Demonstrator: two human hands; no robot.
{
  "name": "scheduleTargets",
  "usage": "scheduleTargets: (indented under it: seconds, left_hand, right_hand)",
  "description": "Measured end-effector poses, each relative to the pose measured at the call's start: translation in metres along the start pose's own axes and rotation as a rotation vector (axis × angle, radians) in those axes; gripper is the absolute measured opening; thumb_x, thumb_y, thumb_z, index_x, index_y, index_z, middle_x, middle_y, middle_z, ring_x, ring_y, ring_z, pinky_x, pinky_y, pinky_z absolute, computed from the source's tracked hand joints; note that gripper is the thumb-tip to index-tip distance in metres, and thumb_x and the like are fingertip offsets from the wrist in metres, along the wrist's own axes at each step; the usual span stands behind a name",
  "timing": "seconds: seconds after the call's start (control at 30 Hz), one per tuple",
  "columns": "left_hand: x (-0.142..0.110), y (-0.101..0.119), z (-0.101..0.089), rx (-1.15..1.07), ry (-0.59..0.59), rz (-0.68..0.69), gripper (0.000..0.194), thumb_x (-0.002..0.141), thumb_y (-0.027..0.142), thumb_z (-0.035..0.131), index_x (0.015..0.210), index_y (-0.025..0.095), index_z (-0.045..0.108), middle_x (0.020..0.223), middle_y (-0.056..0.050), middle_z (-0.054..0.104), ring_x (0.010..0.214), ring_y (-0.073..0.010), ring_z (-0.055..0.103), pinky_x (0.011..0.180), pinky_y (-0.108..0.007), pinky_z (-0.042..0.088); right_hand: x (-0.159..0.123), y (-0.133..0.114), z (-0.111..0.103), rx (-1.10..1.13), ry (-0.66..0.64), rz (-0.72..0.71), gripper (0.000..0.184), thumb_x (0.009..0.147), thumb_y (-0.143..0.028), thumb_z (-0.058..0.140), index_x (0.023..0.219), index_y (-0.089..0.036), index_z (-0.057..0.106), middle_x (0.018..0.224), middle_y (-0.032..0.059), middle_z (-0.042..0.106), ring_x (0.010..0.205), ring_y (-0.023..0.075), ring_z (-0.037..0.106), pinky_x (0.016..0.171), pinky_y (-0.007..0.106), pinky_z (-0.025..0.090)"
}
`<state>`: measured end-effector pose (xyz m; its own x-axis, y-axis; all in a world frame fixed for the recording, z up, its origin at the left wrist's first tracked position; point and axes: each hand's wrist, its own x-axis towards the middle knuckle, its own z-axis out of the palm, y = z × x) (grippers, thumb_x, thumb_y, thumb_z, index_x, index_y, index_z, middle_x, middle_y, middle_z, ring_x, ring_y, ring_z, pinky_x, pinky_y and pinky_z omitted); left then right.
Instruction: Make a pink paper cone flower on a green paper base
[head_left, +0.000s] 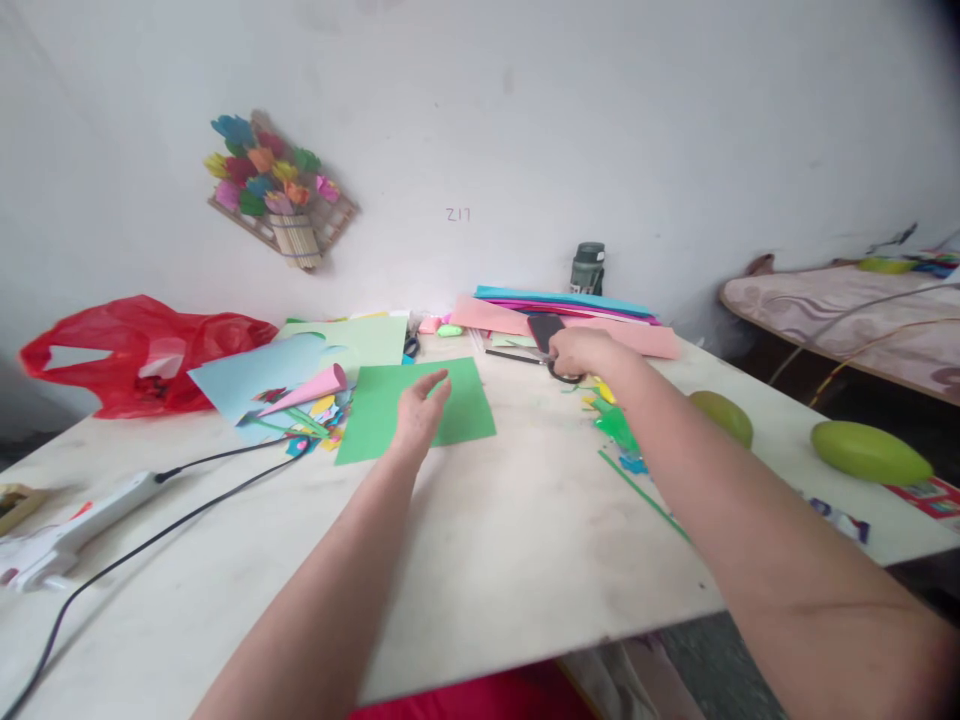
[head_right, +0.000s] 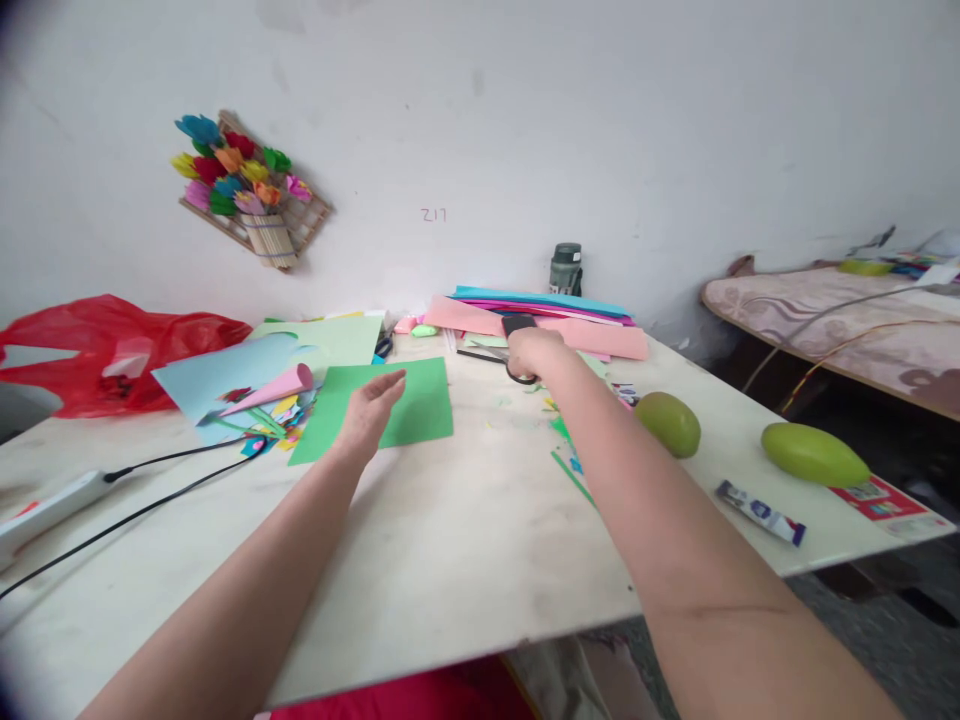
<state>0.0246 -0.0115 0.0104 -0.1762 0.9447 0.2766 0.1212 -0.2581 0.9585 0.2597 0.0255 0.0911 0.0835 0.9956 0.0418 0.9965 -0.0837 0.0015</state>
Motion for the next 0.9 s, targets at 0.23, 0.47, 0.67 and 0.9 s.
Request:
scheduleTargets:
  seconds: [0.23,0.47,0.67,0.9]
  left_hand:
    - [0.002,0.029,-0.009,-0.275,0.302,-0.284,0.013,0.065,0.032,0.052,0.064,0.019,0.053,0.086,-0.004,0.067,0.089,-0.0194,0.059,0.079,-0.037,0.039]
    - [-0.008,0.052,-0.005,-0.321,0.341,-0.415,0.008,0.066,0.026,0.049,0.063,0.018,0.05,0.087,-0.005,0.067,0.088,-0.0198,0.06,0.078,-0.039,0.041]
    - [-0.015,0.045,0.001,-0.263,0.302,-0.391,0.009,0.067,0.025,0.048,0.06,0.019,0.049,0.075,-0.006,0.065,0.082,-0.0197,0.061,0.073,-0.038,0.044]
    - [-0.019,0.052,0.001,-0.333,0.345,-0.501,0.005,0.066,0.023,0.049,0.064,0.019,0.05,0.088,-0.006,0.064,0.085,-0.0194,0.059,0.077,-0.041,0.043]
  right_hand:
    - [-0.009,-0.047,0.042,0.465,-0.195,-0.148,0.031,0.068,-0.047,0.059,0.078,-0.018,0.067,0.071,0.0034,0.067,0.057,0.0128,0.062,0.057,0.022,0.045]
    - [-0.027,-0.078,0.052,0.362,-0.127,-0.064,0.034,0.054,-0.04,0.07,0.082,-0.022,0.066,0.081,0.004,0.068,0.075,0.0181,0.063,0.059,0.024,0.044]
    - [-0.03,-0.088,0.064,0.456,-0.099,-0.029,0.026,0.063,-0.029,0.063,0.088,-0.026,0.064,0.093,0.0027,0.066,0.084,0.0195,0.061,0.061,0.025,0.044]
    - [-0.031,-0.078,0.058,0.346,0.065,0.021,0.026,0.07,-0.028,0.054,0.094,-0.022,0.062,0.094,0.0087,0.066,0.09,0.022,0.061,0.065,0.027,0.045]
